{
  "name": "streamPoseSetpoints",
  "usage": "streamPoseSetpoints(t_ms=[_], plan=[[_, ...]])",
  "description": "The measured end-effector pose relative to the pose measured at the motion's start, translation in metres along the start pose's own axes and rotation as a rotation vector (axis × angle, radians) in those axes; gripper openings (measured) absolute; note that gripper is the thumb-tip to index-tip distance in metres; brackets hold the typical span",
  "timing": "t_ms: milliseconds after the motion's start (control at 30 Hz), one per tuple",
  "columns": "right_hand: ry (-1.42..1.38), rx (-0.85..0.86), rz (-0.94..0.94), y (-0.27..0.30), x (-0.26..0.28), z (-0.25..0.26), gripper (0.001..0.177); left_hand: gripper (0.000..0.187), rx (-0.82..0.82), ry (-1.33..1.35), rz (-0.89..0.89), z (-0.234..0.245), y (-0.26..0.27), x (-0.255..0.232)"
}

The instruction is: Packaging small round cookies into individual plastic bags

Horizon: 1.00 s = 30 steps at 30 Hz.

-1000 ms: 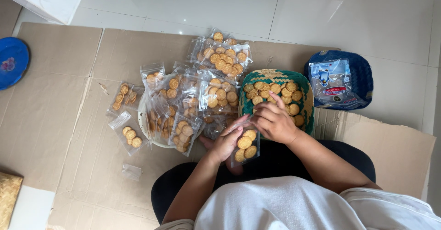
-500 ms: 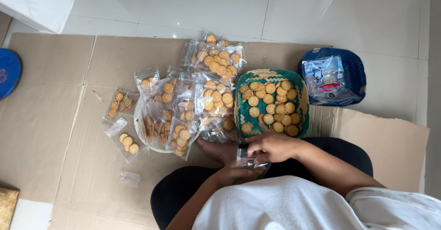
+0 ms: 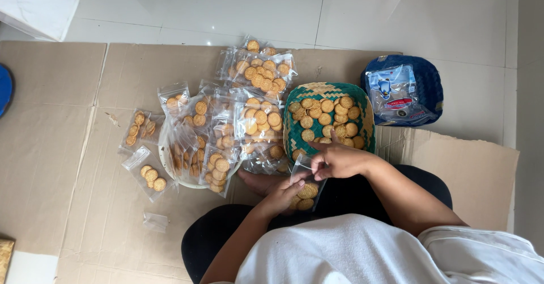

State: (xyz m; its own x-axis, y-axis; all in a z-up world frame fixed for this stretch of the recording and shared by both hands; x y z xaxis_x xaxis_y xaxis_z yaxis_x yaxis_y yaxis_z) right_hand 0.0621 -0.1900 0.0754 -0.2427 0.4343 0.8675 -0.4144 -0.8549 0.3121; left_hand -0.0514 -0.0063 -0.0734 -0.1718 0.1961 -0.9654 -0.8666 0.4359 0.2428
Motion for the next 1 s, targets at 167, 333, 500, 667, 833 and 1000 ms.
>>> streamPoseSetpoints(t_ms=[167, 333, 500, 667, 833, 1000], plan=[[-0.1, 0.006, -0.013, -0.003, -0.002, 0.003, 0.02, 0.078, -0.019, -0.01, 0.186, 0.003, -0.003, -0.011], [-0.151, -0.024, -0.032, -0.02, -0.01, 0.009, 0.025, 0.106, 0.051, 0.275, 0.005, 0.007, -0.009, -0.018], [-0.642, -0.604, 0.039, -0.034, -0.044, 0.03, 0.019, 0.087, -0.083, 0.414, 0.062, 0.01, -0.009, 0.011], [-0.142, -0.58, -0.474, -0.056, -0.207, 0.016, 0.035, 0.085, -0.137, 0.425, 0.047, 0.016, -0.005, -0.019], [0.128, -0.269, -0.682, -0.079, -0.279, -0.027, 0.089, 0.084, -0.168, 0.367, 0.019, 0.019, -0.006, -0.033], [0.65, -0.045, -0.488, -0.074, -0.205, -0.029, 0.043, 0.083, -0.191, 0.288, 0.002, 0.022, -0.005, -0.022]])
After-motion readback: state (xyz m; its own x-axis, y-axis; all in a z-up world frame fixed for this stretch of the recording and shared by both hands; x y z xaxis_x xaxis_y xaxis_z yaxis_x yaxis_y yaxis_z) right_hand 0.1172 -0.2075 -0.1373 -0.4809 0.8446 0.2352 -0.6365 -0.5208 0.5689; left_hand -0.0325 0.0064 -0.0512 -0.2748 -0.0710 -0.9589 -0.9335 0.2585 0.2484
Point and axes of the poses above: each hand's wrist, its own y-axis away from the middle knuckle, its own z-axis out of the back of the hand, x = y × z, the point moved 3 cm from there along -y, towards the middle knuckle, and after that the axes turned 15 degrees about -y, right-handed, at the moved point
